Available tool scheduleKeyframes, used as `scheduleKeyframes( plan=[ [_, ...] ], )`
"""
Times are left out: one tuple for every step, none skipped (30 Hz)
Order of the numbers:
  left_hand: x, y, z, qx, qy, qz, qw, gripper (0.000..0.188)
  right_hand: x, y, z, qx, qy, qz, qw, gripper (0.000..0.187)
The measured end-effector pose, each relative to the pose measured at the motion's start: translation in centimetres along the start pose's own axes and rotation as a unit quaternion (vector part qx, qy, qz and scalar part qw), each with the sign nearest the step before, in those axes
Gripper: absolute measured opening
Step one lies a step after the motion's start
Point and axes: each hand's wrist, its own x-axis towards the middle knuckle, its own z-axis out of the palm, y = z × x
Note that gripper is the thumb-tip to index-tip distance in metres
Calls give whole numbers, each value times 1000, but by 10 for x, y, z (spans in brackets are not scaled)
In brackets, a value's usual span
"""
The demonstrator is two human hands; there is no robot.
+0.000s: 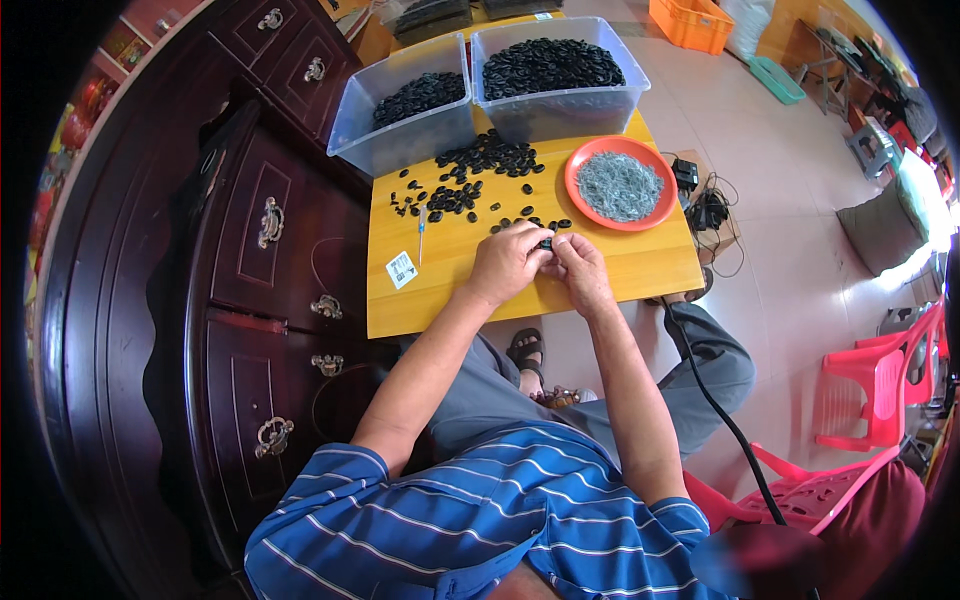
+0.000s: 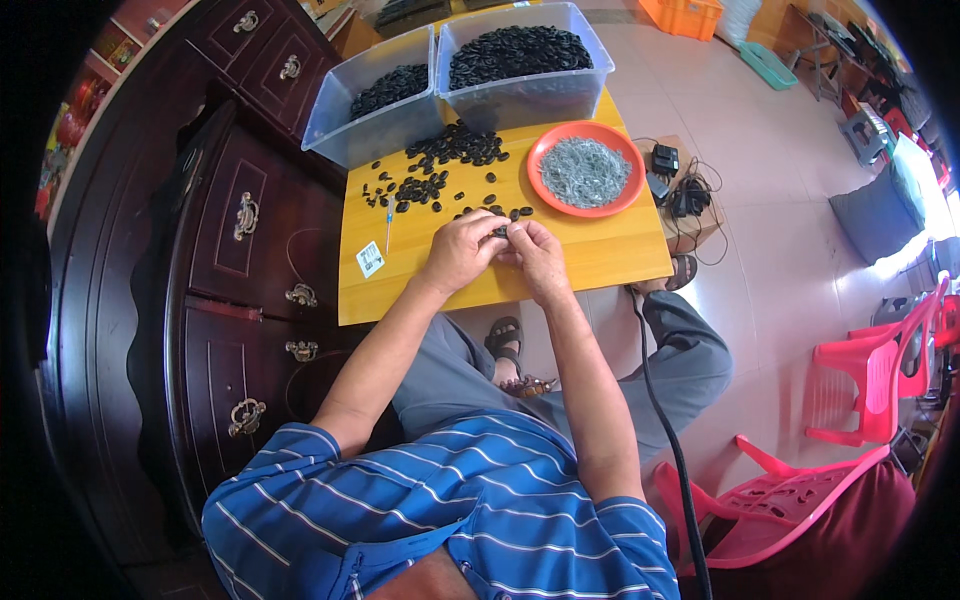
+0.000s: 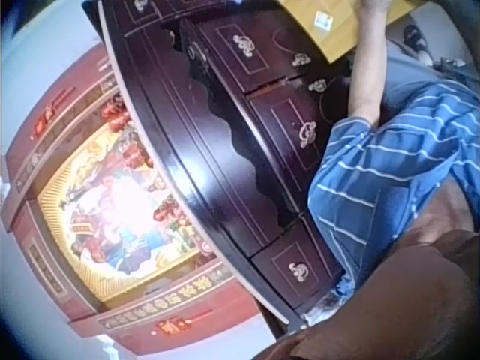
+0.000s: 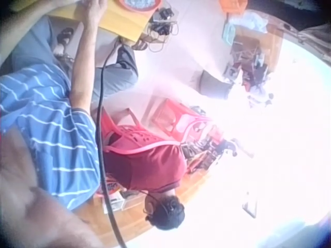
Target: Assembling small black plastic components with silver inserts on a table.
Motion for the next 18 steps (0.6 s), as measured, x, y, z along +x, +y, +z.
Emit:
scheduleKeyframes(
  plan=[
    [0, 0, 0, -4, 0, -2, 1000, 25, 2, 1, -2, -21, 4, -1, 1000, 17],
    [0, 1, 0, -8, 0, -3, 1000, 24, 3, 3, -4, -41, 8, -2, 999, 18],
    [0, 0, 0, -6, 2, -5, 1000, 24, 3, 2, -3, -42, 5, -1, 999, 18],
    [-1, -2, -1, -9, 2, -7, 1000, 22, 2, 2, -1, -55, 8, -8, 998, 18],
    [-1, -3, -1, -12, 1, -8, 1000, 21, 2, 2, 1, -67, 11, -15, 998, 18],
    [-1, -3, -2, -11, 3, -9, 1000, 21, 1, 3, 1, -68, 9, -14, 998, 18],
    [-1, -3, -3, -11, 0, -3, 1000, 20, 1, 3, 2, -72, 15, -13, 997, 18],
    [0, -3, -4, -11, -4, 3, 1000, 19, 1, 3, 2, -75, 21, -13, 997, 17],
    [0, -4, -4, -10, -1, 2, 1000, 19, 1, 3, 2, -76, 18, -13, 997, 17],
    [1, -4, -4, -10, -7, -1, 1000, 19, 2, 3, 2, -80, 19, -17, 997, 18],
    [1, -5, -5, -10, -12, -4, 1000, 20, 2, 4, 2, -84, 20, -21, 996, 18],
    [2, -4, -5, -9, -11, -4, 1000, 20, 3, 4, 1, -84, 18, -22, 996, 18],
    [3, -4, -5, -14, -9, 0, 1000, 19, 3, 5, 0, -78, 16, -25, 996, 18],
    [3, -4, -5, -19, -8, 4, 1000, 19, 3, 6, -2, -73, 15, -28, 997, 18],
    [4, -2, -8, -17, -8, 4, 1000, 19, 3, 5, 1, -72, 13, -28, 997, 18],
    [4, 1, -11, -33, -19, -27, 999, 18, 2, 4, 2, -74, 18, -28, 997, 18],
    [5, 3, -13, -50, -31, -58, 997, 18, 1, 3, 4, -75, 23, -28, 996, 18],
    [5, 1, -12, -49, -30, -57, 997, 18, 2, 3, 4, -75, 22, -30, 996, 18]
  ],
)
